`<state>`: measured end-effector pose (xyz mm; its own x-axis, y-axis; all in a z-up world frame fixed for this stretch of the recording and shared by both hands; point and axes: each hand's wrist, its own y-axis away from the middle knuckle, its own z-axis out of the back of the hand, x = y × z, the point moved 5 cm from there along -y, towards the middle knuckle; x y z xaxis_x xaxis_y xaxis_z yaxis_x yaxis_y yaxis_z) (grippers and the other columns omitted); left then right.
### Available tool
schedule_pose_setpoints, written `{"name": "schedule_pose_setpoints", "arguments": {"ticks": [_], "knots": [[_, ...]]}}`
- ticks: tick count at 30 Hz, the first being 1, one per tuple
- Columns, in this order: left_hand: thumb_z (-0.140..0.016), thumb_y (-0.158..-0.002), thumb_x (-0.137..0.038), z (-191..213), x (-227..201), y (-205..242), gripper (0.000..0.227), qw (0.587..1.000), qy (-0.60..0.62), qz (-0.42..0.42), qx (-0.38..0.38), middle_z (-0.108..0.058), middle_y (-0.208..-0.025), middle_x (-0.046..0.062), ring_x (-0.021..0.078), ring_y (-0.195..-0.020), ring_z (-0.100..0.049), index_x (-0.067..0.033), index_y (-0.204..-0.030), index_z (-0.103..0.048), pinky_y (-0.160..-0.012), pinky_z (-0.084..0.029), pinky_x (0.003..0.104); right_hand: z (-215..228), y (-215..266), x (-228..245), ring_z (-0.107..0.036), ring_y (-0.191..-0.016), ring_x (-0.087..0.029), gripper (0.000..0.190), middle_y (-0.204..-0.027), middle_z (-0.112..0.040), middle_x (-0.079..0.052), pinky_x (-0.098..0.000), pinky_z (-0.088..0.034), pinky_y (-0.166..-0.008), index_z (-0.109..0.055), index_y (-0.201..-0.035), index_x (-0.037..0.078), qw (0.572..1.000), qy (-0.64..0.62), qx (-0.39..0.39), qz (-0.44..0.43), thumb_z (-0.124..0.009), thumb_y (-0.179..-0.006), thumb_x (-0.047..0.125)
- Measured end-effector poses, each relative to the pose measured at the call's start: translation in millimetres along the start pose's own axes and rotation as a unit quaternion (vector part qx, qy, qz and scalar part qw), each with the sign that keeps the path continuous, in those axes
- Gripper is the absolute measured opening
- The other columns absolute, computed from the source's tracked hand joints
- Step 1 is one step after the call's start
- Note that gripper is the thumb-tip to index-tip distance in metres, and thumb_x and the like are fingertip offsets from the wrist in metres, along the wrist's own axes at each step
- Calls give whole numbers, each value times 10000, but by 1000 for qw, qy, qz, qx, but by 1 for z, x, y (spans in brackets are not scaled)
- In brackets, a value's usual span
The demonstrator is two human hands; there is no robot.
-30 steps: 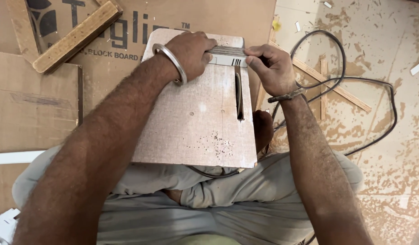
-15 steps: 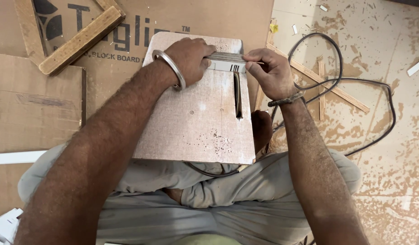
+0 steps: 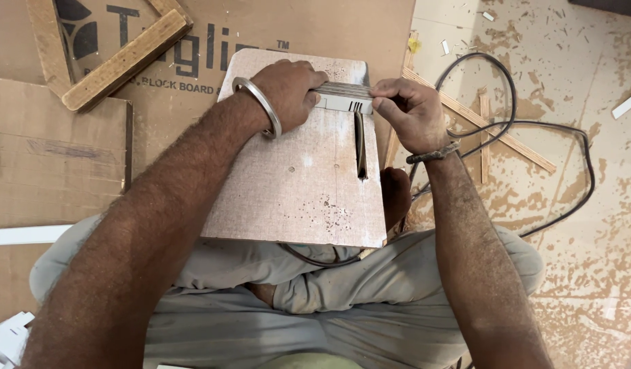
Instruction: Cutting notches into metal or plastic U-channel strips using a small bench-mounted circular saw.
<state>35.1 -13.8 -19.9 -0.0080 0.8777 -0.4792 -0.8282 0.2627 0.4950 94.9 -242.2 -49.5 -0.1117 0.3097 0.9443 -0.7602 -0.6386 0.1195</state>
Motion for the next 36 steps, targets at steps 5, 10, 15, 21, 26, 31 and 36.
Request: {"name": "schedule_pose_setpoints", "arguments": {"ticks": [5,10,15,21,26,31,36], "knots": [[-476,-1057,-247,0,-1,0,421,1000,-4,1,6,-620,-1180,146,268,-1061,-637,-48,-1424,-533,-985,-528,445,0,1,3,-696,-958,-76,74,-1119,-737,-80,-233,-612,-828,-711,-1093,15,1000,25,-7,-6,-696,-1030,51],[-483,-1054,-244,0,-2,1,414,1000,-10,-9,0,-628,-1169,146,270,-1065,-634,-40,-1408,-548,-992,-524,444,0,3,3,-690,-937,-82,73,-1120,-738,-83,-240,-609,-807,-712,-1090,11,1000,27,-6,-6,-696,-1028,46],[-469,-1059,-255,-2,-2,1,398,1000,-3,-7,6,-631,-1123,140,235,-989,-641,-49,-1385,-567,-948,-543,432,-1,6,6,-692,-1013,-80,80,-1153,-729,-83,-244,-604,-880,-705,-1099,2,1000,-11,-7,3,-695,-1029,40],[-459,-1069,-255,3,-8,10,389,999,7,16,27,-633,-1128,130,221,-983,-648,-63,-1388,-573,-951,-557,420,0,8,7,-661,-924,-67,82,-1118,-737,-72,-225,-582,-790,-718,-1080,5,999,36,-20,-8,-712,-1018,58],[-454,-1068,-262,3,-7,10,393,1000,-3,10,23,-627,-1125,136,225,-996,-638,-63,-1389,-565,-960,-542,427,-2,9,7,-671,-958,-62,85,-1125,-732,-65,-223,-587,-824,-718,-1091,10,1000,8,-15,-3,-708,-1026,64],[-466,-1057,-243,-3,-5,9,402,1000,5,-4,5,-631,-1126,145,251,-1001,-640,-52,-1400,-553,-966,-533,440,-2,13,5,-668,-954,-65,96,-1131,-729,-60,-224,-585,-828,-726,-1095,15,999,-10,-22,-33,-708,-1012,62],[-491,-1044,-238,2,-6,12,400,1000,4,-8,-8,-628,-1162,156,286,-1029,-645,-46,-1387,-564,-970,-530,454,-2,11,7,-680,-1008,-86,89,-1143,-729,-63,-242,-586,-876,-721,-1086,14,1000,-7,-21,-17,-708,-1006,51]]}}
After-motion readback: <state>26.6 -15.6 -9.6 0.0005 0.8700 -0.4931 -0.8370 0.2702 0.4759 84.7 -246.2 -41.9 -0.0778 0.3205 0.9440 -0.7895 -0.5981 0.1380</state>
